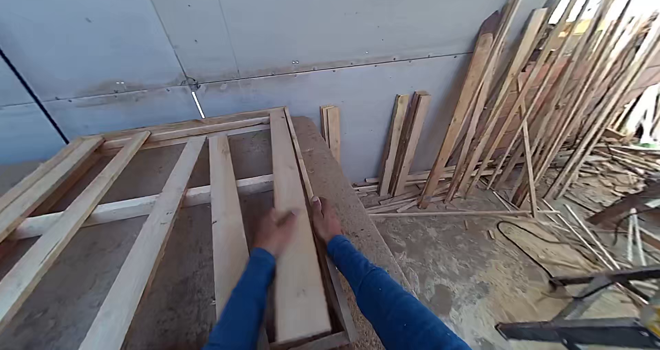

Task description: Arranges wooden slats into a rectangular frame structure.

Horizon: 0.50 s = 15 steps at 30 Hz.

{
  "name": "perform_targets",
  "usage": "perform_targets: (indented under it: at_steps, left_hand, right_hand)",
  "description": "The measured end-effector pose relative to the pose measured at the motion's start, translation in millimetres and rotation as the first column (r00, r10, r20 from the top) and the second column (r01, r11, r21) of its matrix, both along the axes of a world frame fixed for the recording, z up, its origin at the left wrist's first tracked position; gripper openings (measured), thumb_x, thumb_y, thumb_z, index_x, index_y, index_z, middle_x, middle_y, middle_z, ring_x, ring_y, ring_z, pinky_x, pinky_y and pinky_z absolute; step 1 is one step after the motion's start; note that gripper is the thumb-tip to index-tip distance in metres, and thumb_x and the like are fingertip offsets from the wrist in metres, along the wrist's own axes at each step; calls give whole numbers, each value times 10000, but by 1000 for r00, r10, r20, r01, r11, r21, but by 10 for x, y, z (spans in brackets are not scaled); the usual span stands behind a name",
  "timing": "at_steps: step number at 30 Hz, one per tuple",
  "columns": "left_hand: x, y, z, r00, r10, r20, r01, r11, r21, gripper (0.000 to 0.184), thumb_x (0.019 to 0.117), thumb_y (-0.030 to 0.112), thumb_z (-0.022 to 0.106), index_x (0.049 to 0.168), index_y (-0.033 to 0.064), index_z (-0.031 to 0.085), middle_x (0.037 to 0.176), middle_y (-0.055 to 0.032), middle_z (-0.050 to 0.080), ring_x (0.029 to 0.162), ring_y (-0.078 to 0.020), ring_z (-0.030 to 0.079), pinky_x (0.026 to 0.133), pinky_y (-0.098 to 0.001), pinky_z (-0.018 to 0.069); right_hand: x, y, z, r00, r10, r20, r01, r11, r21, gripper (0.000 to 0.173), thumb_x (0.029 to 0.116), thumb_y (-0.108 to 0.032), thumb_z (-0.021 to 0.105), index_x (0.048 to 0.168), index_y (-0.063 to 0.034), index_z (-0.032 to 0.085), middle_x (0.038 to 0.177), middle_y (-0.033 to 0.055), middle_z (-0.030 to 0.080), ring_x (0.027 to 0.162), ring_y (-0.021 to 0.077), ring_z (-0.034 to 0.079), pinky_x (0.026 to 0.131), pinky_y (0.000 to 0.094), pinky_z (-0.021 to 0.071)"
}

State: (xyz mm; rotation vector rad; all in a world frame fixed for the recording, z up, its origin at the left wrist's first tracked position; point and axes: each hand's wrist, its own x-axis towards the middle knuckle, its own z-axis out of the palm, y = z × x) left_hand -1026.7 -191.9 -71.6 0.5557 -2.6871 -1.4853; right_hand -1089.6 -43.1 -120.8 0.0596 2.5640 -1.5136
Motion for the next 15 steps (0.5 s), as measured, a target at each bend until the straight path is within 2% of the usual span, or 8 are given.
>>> perform_targets:
  at_steps: [1,2,4,6,9,13,15]
  left_hand:
    - [71,-143,256,999,-8,-33,9,1000,26,512,999,476,629,1162,-7,669,990,-196,720,918,-319,710,867,-551,571]
    - [129,-279,447,1000,-16,-25,18,998,55,502,1014,484,590,1155,10,676,968,-176,725,883,-298,714,839,-537,581]
    - [151,-442,561,999,4,-46,1,993,116,451,1023,457,576,1131,30,676,939,-150,729,838,-269,720,796,-502,596]
    - [190,-432,334,996,19,-85,-5,987,161,403,1020,403,614,1173,34,668,978,-153,736,875,-278,732,828,-510,604]
    - [160,-161,-119,994,41,-103,-23,986,167,414,990,391,676,1214,43,659,1011,-146,743,918,-278,736,868,-514,601]
    - [30,222,-493,999,41,-18,-40,998,48,602,970,495,670,1334,20,596,1118,-208,715,1049,-349,704,948,-579,551]
    - [48,253,-495,999,31,43,-30,999,-22,658,978,506,653,1411,26,530,1185,-217,694,1116,-360,681,987,-584,526]
  right_hand:
    - [11,7,-30,1000,16,-4,-16,1000,-13,701,1061,-621,265,1492,-107,470,1352,209,629,1237,388,623,1014,640,491]
    - [52,21,-71,1000,26,6,-26,999,-42,735,1047,-650,254,1501,-113,469,1396,209,599,1271,392,599,1034,652,475]
    - [70,26,-27,999,11,36,-5,989,-145,761,1034,-686,257,1521,-136,456,1422,203,587,1305,390,574,1056,663,448]
    - [93,14,25,998,-14,57,25,979,-202,751,1040,-680,227,1512,-143,455,1404,205,600,1308,386,571,1051,661,440]
    - [120,23,14,998,-26,58,39,973,-229,764,1048,-664,170,1536,-137,432,1475,192,552,1377,364,518,1110,641,399]
    - [141,45,-46,998,-41,55,52,974,-220,747,1057,-649,160,1498,-122,455,1382,217,607,1286,379,583,1048,638,446]
    - [141,57,-45,998,-24,60,36,976,-214,685,1077,-605,222,1494,-113,455,1373,217,611,1285,376,583,1051,630,443]
